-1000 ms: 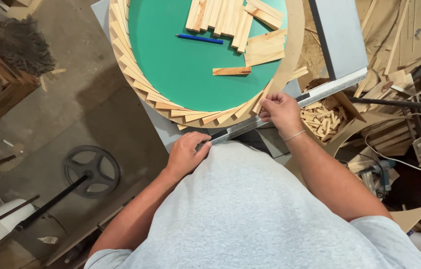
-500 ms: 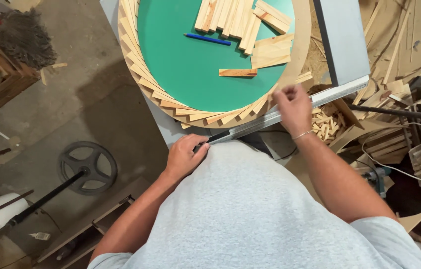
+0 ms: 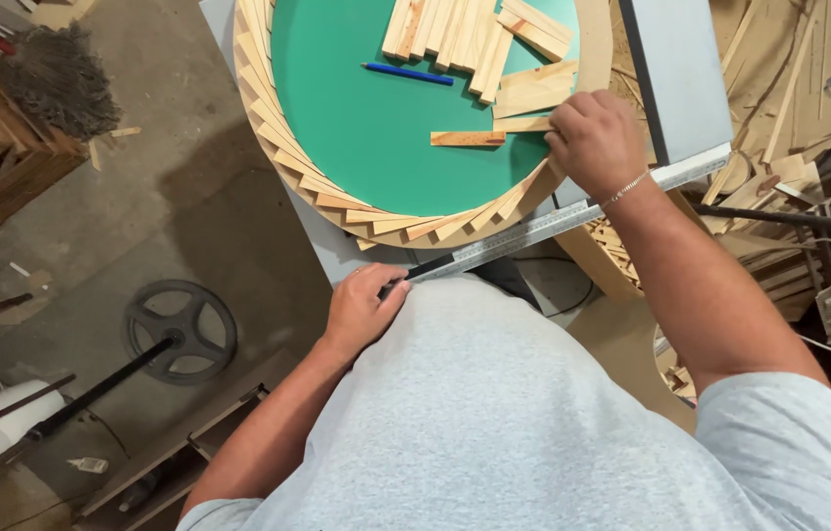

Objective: Arrange wooden slats around a circular frame to create a decorative pattern

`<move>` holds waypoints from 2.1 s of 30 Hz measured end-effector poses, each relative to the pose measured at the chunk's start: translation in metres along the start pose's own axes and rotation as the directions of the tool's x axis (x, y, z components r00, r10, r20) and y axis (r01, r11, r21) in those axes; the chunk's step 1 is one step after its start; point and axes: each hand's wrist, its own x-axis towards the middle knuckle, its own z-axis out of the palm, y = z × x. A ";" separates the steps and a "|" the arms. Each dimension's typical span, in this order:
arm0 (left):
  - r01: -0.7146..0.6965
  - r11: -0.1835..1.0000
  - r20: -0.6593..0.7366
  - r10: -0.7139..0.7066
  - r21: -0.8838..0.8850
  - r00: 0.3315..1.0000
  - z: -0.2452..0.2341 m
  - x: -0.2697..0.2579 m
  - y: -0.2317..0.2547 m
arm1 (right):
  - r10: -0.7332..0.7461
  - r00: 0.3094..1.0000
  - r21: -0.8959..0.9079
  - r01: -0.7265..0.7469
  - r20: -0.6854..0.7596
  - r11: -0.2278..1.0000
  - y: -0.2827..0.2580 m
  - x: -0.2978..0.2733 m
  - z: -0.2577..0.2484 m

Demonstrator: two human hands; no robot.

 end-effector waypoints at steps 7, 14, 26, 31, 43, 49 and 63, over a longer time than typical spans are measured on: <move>-0.041 0.999 -0.009 0.041 0.009 0.999 0.004 0.000 0.002 | -0.132 0.973 0.056 0.123 0.188 0.991 0.007 0.005 -0.020; -0.066 0.997 -0.057 0.064 -0.040 0.996 0.009 -0.002 -0.011 | 0.600 0.575 0.574 -0.788 0.556 0.223 -0.040 -0.055 -0.047; -0.091 0.995 -0.064 0.089 -0.027 0.994 0.010 0.004 -0.004 | 0.618 0.354 0.630 -0.714 0.702 -0.305 -0.067 -0.065 0.012; -0.074 0.997 -0.079 0.073 -0.011 0.994 0.010 -0.001 -0.006 | 0.590 0.352 0.603 -0.738 0.726 -0.302 -0.071 -0.058 0.005; -0.060 0.998 -0.109 0.056 -0.035 0.993 0.012 -0.005 -0.008 | 0.566 0.390 0.615 -0.736 0.726 -0.283 -0.060 -0.050 -0.021; -0.111 0.990 -0.130 0.099 -0.090 0.987 0.010 0.002 0.002 | 0.634 0.472 0.697 -0.701 0.613 -0.151 -0.041 -0.037 -0.025; -0.191 0.981 -0.206 0.185 -0.011 0.961 0.001 0.019 0.027 | 0.305 0.951 0.291 -0.307 0.051 0.906 0.003 0.008 -0.010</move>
